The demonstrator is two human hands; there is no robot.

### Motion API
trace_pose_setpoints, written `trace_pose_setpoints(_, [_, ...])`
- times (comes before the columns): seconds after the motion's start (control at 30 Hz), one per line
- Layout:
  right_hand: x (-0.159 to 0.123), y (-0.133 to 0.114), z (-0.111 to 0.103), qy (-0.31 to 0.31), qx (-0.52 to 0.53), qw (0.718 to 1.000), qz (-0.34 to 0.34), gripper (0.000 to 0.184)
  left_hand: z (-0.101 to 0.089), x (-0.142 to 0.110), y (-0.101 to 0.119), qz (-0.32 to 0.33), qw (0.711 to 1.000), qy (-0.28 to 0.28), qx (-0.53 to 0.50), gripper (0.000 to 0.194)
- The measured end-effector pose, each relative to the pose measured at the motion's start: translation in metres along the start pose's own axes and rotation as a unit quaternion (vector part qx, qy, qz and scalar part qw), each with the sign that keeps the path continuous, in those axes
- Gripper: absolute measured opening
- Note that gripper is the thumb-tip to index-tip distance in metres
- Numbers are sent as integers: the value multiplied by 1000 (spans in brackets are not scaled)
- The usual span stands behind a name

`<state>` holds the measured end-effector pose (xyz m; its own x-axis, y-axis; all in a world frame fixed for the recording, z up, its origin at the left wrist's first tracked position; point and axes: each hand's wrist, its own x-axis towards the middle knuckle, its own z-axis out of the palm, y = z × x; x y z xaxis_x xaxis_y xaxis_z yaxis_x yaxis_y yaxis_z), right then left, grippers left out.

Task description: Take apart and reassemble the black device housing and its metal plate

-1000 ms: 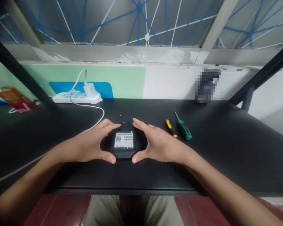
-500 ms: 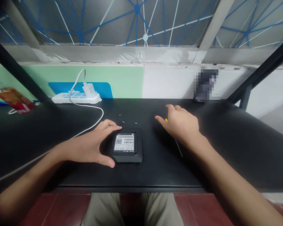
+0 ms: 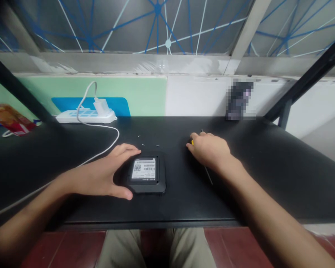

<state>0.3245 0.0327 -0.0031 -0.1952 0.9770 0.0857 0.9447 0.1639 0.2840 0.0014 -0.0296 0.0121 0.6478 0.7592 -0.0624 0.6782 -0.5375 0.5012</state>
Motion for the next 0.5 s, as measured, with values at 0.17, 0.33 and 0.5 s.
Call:
trace_pose_setpoints(0.17, [-2,0,0,-15,12,1000,-6,48,-2,-1,2,0,1000,-13,-3,109])
trace_pose_setpoints(0.33, [-1,-3,-3,-19,37,999,6,43,-1,-2,0,3,1000,-12,0,108])
trace_pose_setpoints(0.5, [3,-1,-16,61,180,981,37,44,0,-1,-1,4,1000,-9,18,108])
